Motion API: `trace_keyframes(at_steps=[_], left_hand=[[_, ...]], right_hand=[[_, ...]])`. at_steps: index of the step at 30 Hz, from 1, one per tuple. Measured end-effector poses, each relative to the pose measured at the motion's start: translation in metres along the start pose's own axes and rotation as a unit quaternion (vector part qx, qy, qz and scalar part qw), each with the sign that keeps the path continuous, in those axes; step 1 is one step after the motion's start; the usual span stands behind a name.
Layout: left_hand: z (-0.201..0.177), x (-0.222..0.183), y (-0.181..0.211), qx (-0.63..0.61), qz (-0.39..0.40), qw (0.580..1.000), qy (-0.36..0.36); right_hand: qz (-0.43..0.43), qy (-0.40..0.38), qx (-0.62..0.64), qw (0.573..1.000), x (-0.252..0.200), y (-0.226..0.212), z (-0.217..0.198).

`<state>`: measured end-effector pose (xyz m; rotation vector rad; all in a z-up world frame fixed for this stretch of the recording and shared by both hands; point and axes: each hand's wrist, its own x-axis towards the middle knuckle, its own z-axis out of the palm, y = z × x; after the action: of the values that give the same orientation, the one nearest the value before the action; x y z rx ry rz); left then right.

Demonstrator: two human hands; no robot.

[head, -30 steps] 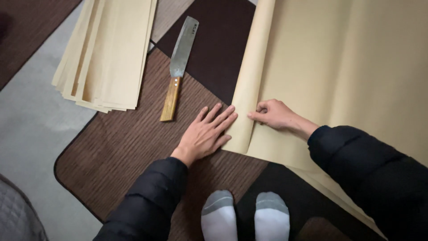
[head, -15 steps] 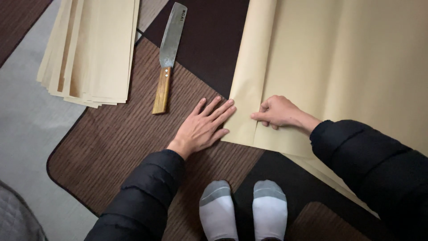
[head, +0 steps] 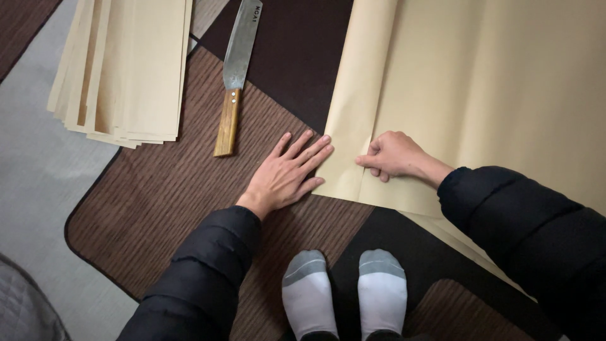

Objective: Folding and cutting strips of paper from a large sheet using a knife

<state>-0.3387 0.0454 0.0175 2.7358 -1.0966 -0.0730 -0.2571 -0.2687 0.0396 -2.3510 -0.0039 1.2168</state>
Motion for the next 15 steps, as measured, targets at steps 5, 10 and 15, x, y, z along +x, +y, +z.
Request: trace_keyframes(at_steps=[5,10,15], left_hand=[[0.0018,0.0000,0.0020,0.000,0.001,1.000,0.008],[0.0027,0.0009,0.0027,-0.002,0.002,1.000,0.006],[0.0051,0.0031,0.0031,0.012,0.005,1.000,0.018]], right_hand=[[-0.001,0.000,-0.006,1.000,-0.0029,-0.0004,0.0005],[-0.006,0.005,0.024,1.000,-0.0040,0.0029,0.0007],[-0.024,0.014,0.025,0.999,-0.0071,0.0023,-0.0004]])
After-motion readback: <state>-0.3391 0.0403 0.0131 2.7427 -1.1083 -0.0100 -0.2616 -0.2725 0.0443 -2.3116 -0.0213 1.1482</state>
